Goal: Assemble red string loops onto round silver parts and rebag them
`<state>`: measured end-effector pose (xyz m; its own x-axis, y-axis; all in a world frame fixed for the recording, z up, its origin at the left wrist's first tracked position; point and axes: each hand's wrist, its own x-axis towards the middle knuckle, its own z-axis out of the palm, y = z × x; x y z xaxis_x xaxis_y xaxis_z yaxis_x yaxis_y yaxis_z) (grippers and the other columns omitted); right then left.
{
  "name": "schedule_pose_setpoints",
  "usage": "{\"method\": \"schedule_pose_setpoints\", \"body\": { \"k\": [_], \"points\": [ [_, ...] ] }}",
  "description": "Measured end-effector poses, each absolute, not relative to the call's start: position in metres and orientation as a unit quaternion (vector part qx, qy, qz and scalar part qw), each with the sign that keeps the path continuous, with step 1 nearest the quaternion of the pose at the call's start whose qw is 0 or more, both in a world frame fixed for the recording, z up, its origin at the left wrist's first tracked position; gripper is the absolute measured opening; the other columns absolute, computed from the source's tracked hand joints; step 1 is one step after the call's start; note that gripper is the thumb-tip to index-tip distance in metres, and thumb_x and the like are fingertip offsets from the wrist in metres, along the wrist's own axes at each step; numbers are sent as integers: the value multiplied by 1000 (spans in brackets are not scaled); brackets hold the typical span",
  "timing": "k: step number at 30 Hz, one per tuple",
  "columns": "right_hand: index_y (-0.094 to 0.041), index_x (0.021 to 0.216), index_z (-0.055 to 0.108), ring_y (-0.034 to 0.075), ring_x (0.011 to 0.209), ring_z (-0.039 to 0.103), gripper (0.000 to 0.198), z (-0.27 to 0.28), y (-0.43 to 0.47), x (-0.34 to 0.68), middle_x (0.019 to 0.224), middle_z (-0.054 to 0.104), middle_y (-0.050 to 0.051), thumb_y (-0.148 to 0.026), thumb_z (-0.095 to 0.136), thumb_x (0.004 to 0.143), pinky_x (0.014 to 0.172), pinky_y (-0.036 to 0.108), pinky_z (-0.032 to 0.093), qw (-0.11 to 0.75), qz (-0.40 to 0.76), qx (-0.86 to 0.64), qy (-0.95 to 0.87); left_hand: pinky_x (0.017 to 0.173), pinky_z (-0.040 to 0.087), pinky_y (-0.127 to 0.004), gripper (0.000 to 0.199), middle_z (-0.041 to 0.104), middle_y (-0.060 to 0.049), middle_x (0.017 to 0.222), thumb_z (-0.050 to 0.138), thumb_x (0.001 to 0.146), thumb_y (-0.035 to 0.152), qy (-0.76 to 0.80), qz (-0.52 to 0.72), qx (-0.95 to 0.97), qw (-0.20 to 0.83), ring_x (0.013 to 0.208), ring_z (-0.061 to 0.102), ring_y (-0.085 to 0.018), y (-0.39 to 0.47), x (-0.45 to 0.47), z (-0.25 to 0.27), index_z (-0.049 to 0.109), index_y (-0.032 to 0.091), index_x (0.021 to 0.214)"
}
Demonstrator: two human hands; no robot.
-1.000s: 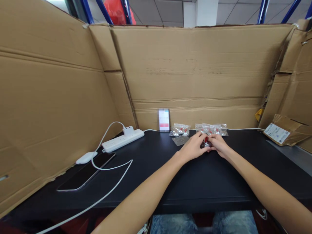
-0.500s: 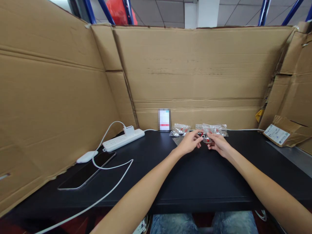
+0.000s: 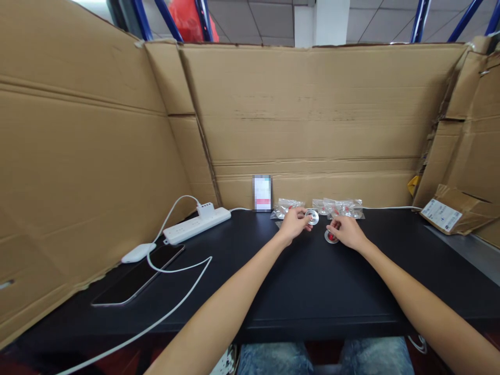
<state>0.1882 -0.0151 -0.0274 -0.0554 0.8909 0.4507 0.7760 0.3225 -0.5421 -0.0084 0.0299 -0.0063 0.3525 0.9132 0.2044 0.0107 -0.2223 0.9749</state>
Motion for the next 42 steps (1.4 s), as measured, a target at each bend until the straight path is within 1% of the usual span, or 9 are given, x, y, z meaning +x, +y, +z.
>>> {"method": "schedule_pose_setpoints", "body": {
  "k": [5,9,15,20,24,30,36,39,42],
  "points": [
    [-20,75,63,15,59,54,8,-19,-21,181,73,66,2,-26,59,80,61,26,39,405,14,-536,-741,53,53,-26,6,64,-4,64,62,81,13,360,428,672,485,53,62,-13,30,-7,-9,60,10,77],
    [-20,87,63,13,57,49,9,-15,-26,166,76,63,2,-23,58,81,62,26,40,424,22,-478,-769,54,54,-26,4,64,-4,63,59,80,11,330,385,722,471,55,63,-13,26,-4,-10,62,10,78],
    [-19,87,59,12,57,51,7,-21,-27,162,73,62,1,-20,57,80,59,24,41,427,56,-463,-775,55,54,-23,13,65,-3,63,52,78,7,285,345,781,436,54,64,-12,14,0,-8,64,11,81],
    [-19,81,55,13,58,52,4,-24,-26,166,68,59,0,-19,52,83,58,24,40,407,70,-467,-782,54,52,-23,13,65,-3,61,52,77,8,292,323,789,434,53,64,-13,13,-1,-8,63,11,81],
    [-20,79,50,12,54,50,6,-25,-26,163,65,56,-1,-24,50,84,53,23,36,401,88,-477,-777,49,46,-21,16,67,-4,63,52,75,10,327,335,808,358,52,62,-13,15,-2,-8,66,12,83],
    [-20,78,46,13,56,48,10,-22,-28,160,66,53,-1,-25,47,86,54,24,34,403,75,-471,-781,58,43,-25,17,69,-6,69,53,75,13,350,361,845,184,63,62,-17,18,-3,-5,70,14,79],
    [-22,75,40,15,60,48,15,-24,-30,158,69,53,1,-25,42,90,58,26,34,367,43,-473,-800,66,44,-27,19,70,-9,77,52,78,15,371,335,857,125,71,63,-21,13,-2,-4,71,16,83],
    [-22,77,40,17,62,50,16,-21,-34,158,71,54,3,-26,38,93,59,27,34,347,27,-475,-808,69,44,-28,19,69,-11,77,53,78,13,380,326,859,104,73,64,-22,10,-5,-4,70,16,84],
    [-21,73,43,16,60,51,26,-16,-36,158,67,54,3,-28,33,96,60,27,32,334,8,-494,-802,67,44,-28,19,69,-10,76,53,77,14,402,304,858,95,71,64,-22,12,-8,-2,70,17,85]
  ]
}}
